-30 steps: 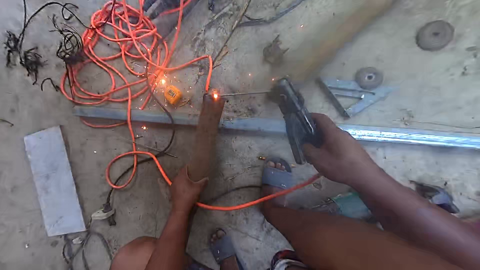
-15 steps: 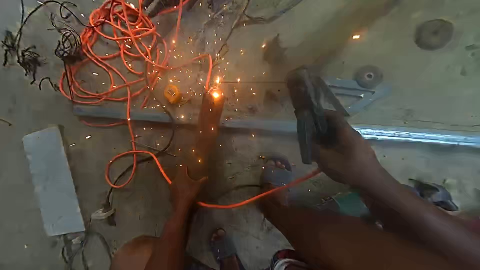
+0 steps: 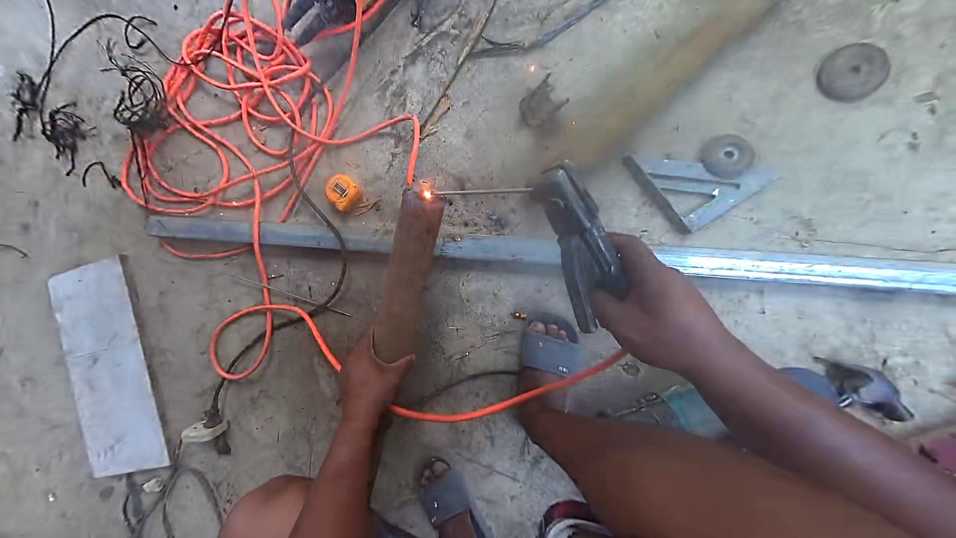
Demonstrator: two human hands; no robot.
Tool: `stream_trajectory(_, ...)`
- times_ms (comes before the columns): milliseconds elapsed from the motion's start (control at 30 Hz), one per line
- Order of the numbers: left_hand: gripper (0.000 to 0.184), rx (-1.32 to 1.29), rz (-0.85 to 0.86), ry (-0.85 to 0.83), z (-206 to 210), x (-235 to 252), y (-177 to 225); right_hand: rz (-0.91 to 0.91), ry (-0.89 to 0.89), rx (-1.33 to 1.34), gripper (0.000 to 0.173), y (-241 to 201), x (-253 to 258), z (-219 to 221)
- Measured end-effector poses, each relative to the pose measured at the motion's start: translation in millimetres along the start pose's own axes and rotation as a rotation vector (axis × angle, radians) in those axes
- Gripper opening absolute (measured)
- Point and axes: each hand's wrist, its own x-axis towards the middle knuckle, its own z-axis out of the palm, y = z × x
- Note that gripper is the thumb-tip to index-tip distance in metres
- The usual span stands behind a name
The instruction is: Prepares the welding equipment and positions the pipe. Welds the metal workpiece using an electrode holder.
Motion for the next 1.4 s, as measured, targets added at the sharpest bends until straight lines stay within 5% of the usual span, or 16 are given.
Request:
stream_trajectory(333,0.085,-0.073,0.020,0.040,2,-4,-4,0.088,-0.080,-0.069,0.053,-19,-3,-5)
stream_trajectory(500,0.093,-0.011,-0.012,-0.045,-6,-4,3,-0.039,0.068,0.084,0.058,-1,-5,-2)
stream_trajectory(1200,0.088,-0.039,0.013,0.049,2,-5,-3,0.082,-0.075,-0.050,0.061,-9,0,4)
stream_trajectory(1400,0.089,0.003,-0.020,-0.023,-4,-2,1,0.028,0.048,0.113,0.058,-2,-4,6)
